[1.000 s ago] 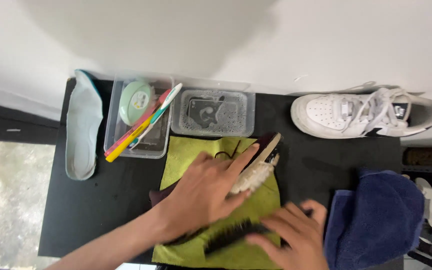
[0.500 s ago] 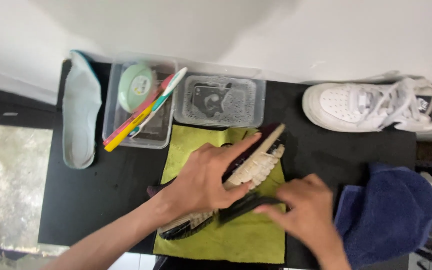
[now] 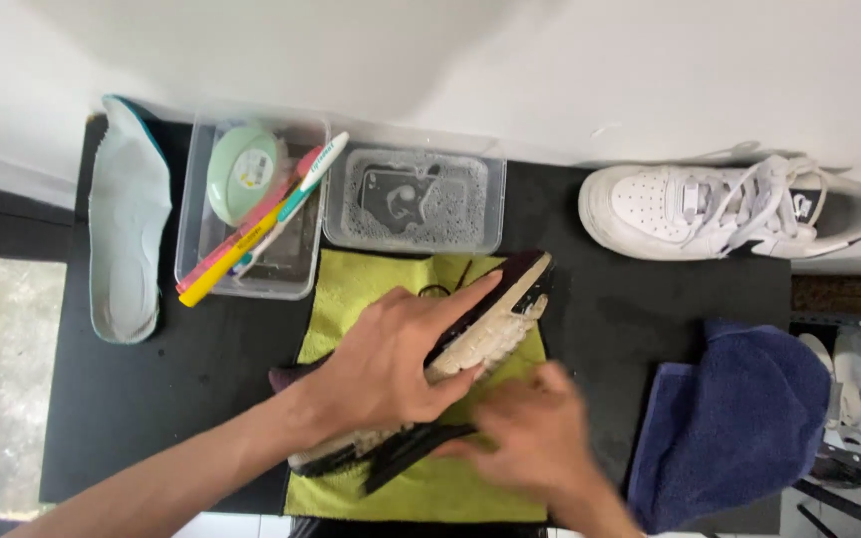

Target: Scrubbing the sole of a sneaker with a brush and soapy water to remove dirt.

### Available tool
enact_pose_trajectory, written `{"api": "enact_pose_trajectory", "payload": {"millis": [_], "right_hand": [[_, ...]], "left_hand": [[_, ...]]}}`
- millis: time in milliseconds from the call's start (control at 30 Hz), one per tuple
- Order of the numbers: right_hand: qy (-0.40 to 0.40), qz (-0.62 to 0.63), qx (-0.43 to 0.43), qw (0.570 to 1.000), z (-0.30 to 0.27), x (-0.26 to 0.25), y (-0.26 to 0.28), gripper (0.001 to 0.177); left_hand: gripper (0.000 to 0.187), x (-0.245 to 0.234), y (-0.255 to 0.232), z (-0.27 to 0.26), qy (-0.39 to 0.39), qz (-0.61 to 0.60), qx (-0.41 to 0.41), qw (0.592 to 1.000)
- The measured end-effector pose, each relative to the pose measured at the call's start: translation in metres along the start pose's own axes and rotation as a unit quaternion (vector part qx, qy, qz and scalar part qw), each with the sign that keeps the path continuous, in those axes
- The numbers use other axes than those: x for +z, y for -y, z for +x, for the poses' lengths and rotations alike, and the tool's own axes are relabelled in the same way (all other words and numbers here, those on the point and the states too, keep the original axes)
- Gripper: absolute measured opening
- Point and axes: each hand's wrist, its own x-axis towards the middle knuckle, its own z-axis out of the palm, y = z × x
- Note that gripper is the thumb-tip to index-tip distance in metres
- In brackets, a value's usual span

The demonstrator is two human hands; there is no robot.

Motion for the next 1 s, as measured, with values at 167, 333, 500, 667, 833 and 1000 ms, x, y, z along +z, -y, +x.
{"api": "enact_pose_trajectory", "payload": {"millis": [167, 333, 500, 667, 833, 1000], "right_hand": [[-0.037, -0.045, 0.170, 0.984, -0.018, -0.027, -0.064, 0.053], [-0.070, 0.003, 0.056, 0.996, -0.001, 0.002, 0.003, 0.054], [-0.017, -0.020, 0.145, 0.989, -0.014, -0.015, -0.040, 0.063], [-0.002, 0.023, 0.117, 0.993, 0.003, -0.002, 0.002, 0.046], [0.014, -0.020, 0.150, 0.988, -0.020, -0.019, -0.036, 0.054], [0.018, 0.019, 0.095, 0.995, 0.002, 0.006, 0.004, 0.041]], "left_hand": [[0.079, 0.001, 0.002, -0.001, 0.020, -0.024, -0.030, 0.999], [0.082, 0.003, 0.001, -0.004, 0.009, 0.004, -0.032, 0.999], [0.079, 0.000, -0.001, -0.004, 0.016, -0.008, -0.024, 1.000], [0.082, -0.002, 0.001, 0.002, 0.060, 0.010, -0.085, 0.994], [0.080, -0.002, 0.003, 0.000, 0.049, -0.001, -0.064, 0.997], [0.083, -0.008, 0.001, 0.009, 0.065, -0.037, -0.094, 0.993]]}}
